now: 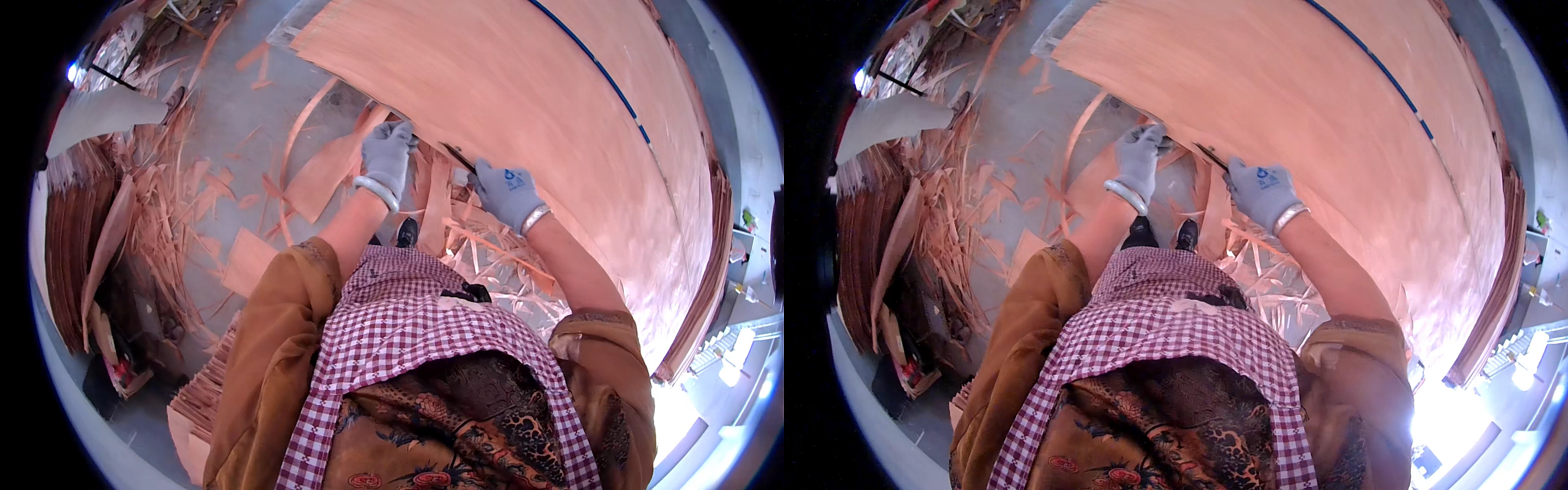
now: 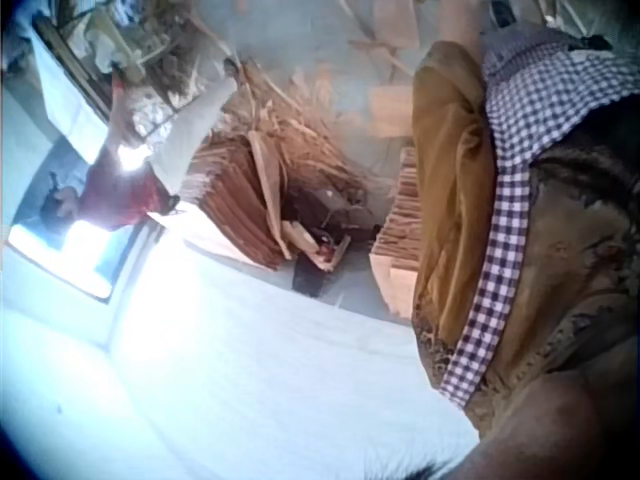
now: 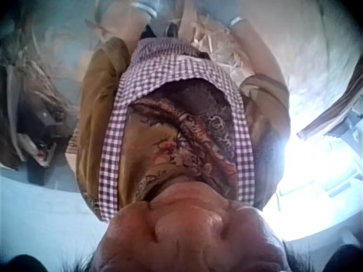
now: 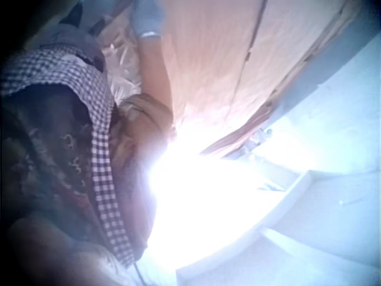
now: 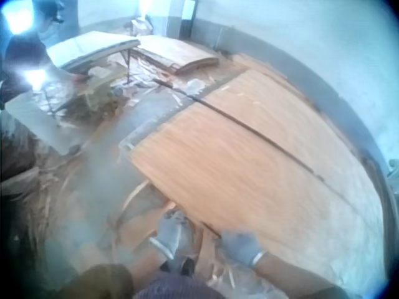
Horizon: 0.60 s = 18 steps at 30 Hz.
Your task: The person cuts strips of wood veneer using a hand blade, applies tape to the edges of large veneer sheets, and moves the sheets across the floor to stack them.
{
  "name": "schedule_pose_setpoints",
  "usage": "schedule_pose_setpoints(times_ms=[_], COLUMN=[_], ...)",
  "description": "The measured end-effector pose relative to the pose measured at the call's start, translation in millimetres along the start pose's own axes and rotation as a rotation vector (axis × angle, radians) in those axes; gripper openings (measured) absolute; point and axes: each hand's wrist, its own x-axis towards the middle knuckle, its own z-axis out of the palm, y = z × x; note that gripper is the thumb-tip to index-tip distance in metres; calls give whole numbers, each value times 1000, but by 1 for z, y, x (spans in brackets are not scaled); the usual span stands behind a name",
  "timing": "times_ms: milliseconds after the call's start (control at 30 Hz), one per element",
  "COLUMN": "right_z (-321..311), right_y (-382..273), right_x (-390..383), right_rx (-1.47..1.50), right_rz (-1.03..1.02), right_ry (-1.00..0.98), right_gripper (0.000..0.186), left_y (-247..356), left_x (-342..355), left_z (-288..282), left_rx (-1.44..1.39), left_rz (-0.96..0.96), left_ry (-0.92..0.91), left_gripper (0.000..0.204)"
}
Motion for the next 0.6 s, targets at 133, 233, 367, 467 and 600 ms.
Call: schedule_pose_setpoints(times_ms=[133, 233, 367, 467, 600], right_z=[25, 40, 59, 72, 74], right_y=[43, 70, 102, 120, 130], right_x=[-53, -93, -140, -165, -175], right_rx=[6, 14, -3, -10, 66], right_rz=[38, 65, 121, 144, 110], right_ry=[-19, -46, -34, -22, -33], right_gripper=[23, 24, 24, 23, 24], left_y=[1, 4, 3, -10, -35], left_x=[-1, -7, -6, 9, 30], left_z=[5, 9, 5, -20, -83], left_rx=[4, 11, 68, 31, 326], left_rz=[22, 47, 58, 89, -8], left_ry=[46, 85, 30, -63, 13], left_gripper=[10, 8, 10, 9, 17])
